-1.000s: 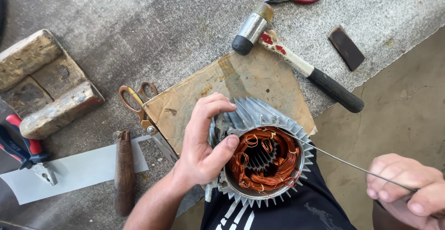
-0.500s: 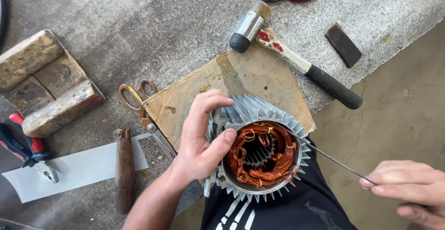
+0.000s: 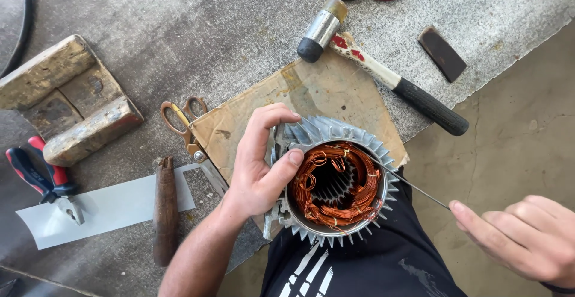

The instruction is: The person uses a thin metal rod to adjust and push copper windings inside a stator. They then use a small rectangular block to press and compact the windings within the stator slots.

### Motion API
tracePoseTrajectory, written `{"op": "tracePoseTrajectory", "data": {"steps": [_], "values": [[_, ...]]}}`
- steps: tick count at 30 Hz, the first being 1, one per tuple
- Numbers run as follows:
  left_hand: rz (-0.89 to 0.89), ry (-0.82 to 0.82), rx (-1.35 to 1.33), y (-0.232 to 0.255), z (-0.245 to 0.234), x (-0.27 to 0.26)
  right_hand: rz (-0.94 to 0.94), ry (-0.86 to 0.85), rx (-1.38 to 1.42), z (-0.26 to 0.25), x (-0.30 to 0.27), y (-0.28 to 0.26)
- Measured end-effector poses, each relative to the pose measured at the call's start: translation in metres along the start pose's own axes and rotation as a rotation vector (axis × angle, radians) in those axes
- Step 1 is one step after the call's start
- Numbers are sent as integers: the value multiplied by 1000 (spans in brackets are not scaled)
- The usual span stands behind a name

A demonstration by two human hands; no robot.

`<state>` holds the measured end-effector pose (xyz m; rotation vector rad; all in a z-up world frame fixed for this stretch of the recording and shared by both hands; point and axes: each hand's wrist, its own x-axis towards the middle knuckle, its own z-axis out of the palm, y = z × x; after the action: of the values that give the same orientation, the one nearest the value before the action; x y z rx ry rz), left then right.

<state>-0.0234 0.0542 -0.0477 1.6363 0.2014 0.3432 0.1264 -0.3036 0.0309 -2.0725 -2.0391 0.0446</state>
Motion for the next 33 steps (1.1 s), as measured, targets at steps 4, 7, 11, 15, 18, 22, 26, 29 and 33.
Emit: {"op": "tracePoseTrajectory", "data": {"steps": [4, 7, 11, 15, 18, 22, 26, 29, 33], "values": [[8, -13, 4, 0, -1, 2, -384, 55, -384, 0, -16, 18], [9, -38, 63, 4, -6, 2, -512, 103, -499, 15, -55, 40], [33, -93, 176, 15, -11, 5, -435, 151, -419, 22, -52, 50], [20, -110, 328, 40, -9, 4, -355, 170, -198, 10, -21, 45], [103, -98, 530, 59, -2, 7, 4, 162, 51, 11, -17, 25], [270, -193, 834, 73, 12, 15, 71, 81, 134, 7, -19, 24], [269, -193, 954, 72, 24, 21, 70, 68, 89, 3, -19, 24], [273, -158, 933, 73, 29, 19, 1, 12, 37, -1, -22, 27], [264, -164, 955, 71, 32, 15, -194, 93, -86, -10, -2, 20]]}}
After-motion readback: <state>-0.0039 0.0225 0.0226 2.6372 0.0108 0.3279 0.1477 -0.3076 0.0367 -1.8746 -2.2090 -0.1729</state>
